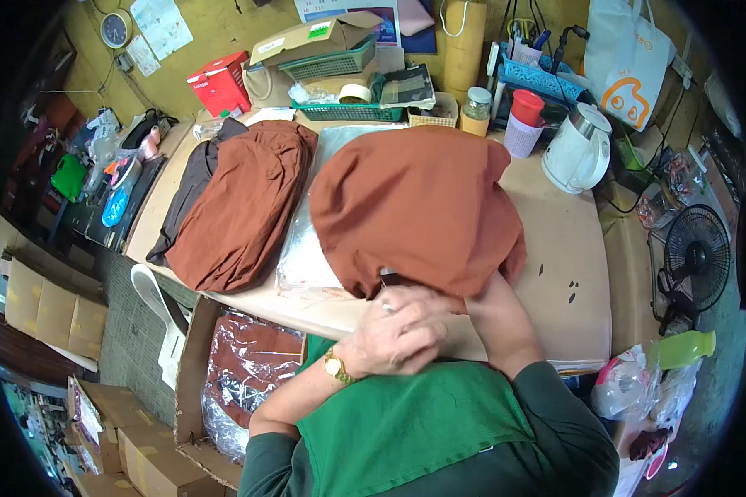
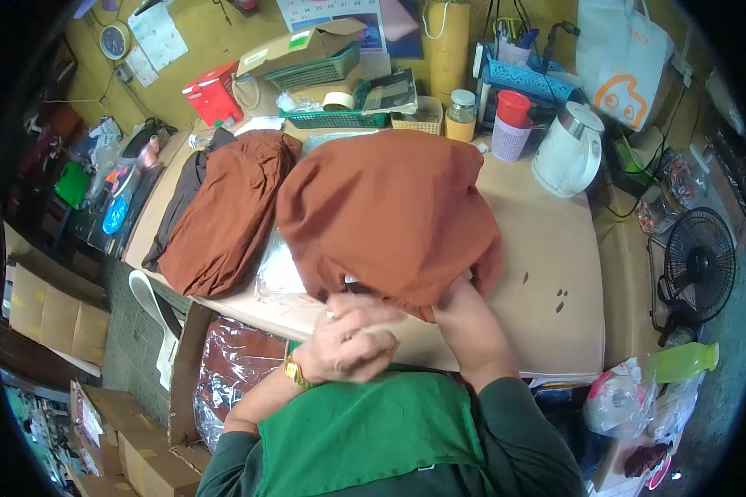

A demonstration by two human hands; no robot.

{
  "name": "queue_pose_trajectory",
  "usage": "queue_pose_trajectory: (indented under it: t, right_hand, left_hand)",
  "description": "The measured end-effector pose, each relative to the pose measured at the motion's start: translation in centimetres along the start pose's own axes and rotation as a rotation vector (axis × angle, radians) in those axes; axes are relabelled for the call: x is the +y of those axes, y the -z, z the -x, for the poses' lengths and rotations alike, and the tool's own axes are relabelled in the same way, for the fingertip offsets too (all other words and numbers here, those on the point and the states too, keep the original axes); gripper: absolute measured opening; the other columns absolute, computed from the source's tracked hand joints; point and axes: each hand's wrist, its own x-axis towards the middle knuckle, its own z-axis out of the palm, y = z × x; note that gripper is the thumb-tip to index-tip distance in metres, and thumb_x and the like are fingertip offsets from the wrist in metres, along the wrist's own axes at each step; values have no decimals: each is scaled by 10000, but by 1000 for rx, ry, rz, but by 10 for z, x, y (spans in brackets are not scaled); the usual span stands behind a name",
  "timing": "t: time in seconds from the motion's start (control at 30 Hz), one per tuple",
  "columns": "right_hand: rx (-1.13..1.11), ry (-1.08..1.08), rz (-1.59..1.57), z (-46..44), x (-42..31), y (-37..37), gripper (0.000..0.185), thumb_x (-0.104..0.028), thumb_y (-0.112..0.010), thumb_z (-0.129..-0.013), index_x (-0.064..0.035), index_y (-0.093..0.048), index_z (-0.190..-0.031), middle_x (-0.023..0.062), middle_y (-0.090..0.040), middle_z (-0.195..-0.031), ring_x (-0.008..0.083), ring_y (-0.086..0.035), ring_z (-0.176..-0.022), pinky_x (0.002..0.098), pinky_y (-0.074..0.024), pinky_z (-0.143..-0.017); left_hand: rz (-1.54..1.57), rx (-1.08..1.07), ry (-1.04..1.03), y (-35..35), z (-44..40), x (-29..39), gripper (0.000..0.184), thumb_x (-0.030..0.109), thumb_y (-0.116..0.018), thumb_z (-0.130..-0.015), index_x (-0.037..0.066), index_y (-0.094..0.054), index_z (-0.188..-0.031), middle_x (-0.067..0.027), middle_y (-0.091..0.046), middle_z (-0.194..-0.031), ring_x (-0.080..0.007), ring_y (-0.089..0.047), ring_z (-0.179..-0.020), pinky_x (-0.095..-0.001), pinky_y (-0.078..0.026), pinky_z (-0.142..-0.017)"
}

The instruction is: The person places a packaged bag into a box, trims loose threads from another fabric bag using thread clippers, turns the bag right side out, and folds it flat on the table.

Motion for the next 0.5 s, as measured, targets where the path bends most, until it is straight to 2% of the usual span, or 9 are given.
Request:
queue_pose_trajectory:
  t: [0.03,0.07,0.17,0.23,0.33,0.37,0.4,0.47,0.5]
  right_hand:
    - [33,-13,-62,0,0,0,519,-348,-507,-946,-139,-395,-1408,128,-375,-1469,296,-323,-1378,442,-240,-1149]
    - [61,-22,-116,1,-1,0,521,-350,-507,-947,-138,-394,-1409,129,-373,-1470,296,-322,-1379,442,-239,-1149]
    - [141,-33,-302,-8,-4,1,528,-356,-506,-949,-134,-389,-1413,132,-369,-1474,296,-321,-1380,441,-238,-1151]
    - [193,-22,-421,-17,-10,5,532,-359,-505,-950,-131,-386,-1416,133,-366,-1476,296,-320,-1381,440,-238,-1151]
    - [241,8,-573,-34,-19,12,539,-365,-504,-952,-127,-382,-1420,136,-362,-1480,296,-318,-1382,439,-237,-1152]
    - [250,17,-612,-37,-22,13,541,-367,-504,-953,-125,-381,-1421,137,-360,-1482,296,-318,-1383,439,-236,-1153]
    - [256,23,-642,-39,-25,13,544,-369,-504,-953,-124,-379,-1422,138,-359,-1483,296,-317,-1383,439,-236,-1153]
    - [249,11,-643,-40,-22,8,548,-373,-503,-955,-121,-376,-1425,139,-356,-1485,296,-316,-1384,438,-235,-1154]
    - [244,-9,-616,-40,-17,6,551,-374,-503,-955,-120,-375,-1426,140,-354,-1487,296,-316,-1384,438,-235,-1154]
  left_hand:
    - [185,33,50,-3,7,1,215,41,-659,-685,82,-621,-892,-132,-669,-1127,-288,-656,-1032,-432,-516,-855]
    - [186,-175,126,-9,8,-2,201,79,-658,-696,76,-645,-896,-142,-669,-1060,-293,-664,-923,-407,-520,-754]
    - [-41,-439,447,-37,13,-40,249,114,-652,-742,65,-665,-986,-145,-663,-1086,-351,-648,-914,-437,-509,-789]
    - [-273,66,338,-58,34,-78,281,153,-647,-779,54,-680,-1040,-162,-674,-1037,-395,-632,-901,-479,-485,-810]
    - [-460,513,539,-69,58,-125,252,167,-648,-787,49,-689,-1006,-179,-674,-997,-391,-619,-941,-502,-454,-850]
    - [-372,530,622,-32,29,-102,235,153,-631,-780,47,-688,-982,-193,-660,-1018,-406,-596,-984,-506,-440,-882]
    - [-188,446,918,-4,6,-85,265,151,-640,-769,33,-684,-1002,-193,-660,-1010,-409,-602,-960,-505,-440,-882]
    - [-160,471,1003,-11,14,-89,277,165,-658,-767,0,-671,-989,-199,-663,-907,-404,-622,-890,-475,-468,-842]
    - [-809,544,501,-17,15,-93,268,220,-673,-786,-9,-657,-924,-210,-661,-806,-378,-638,-885,-477,-485,-826]
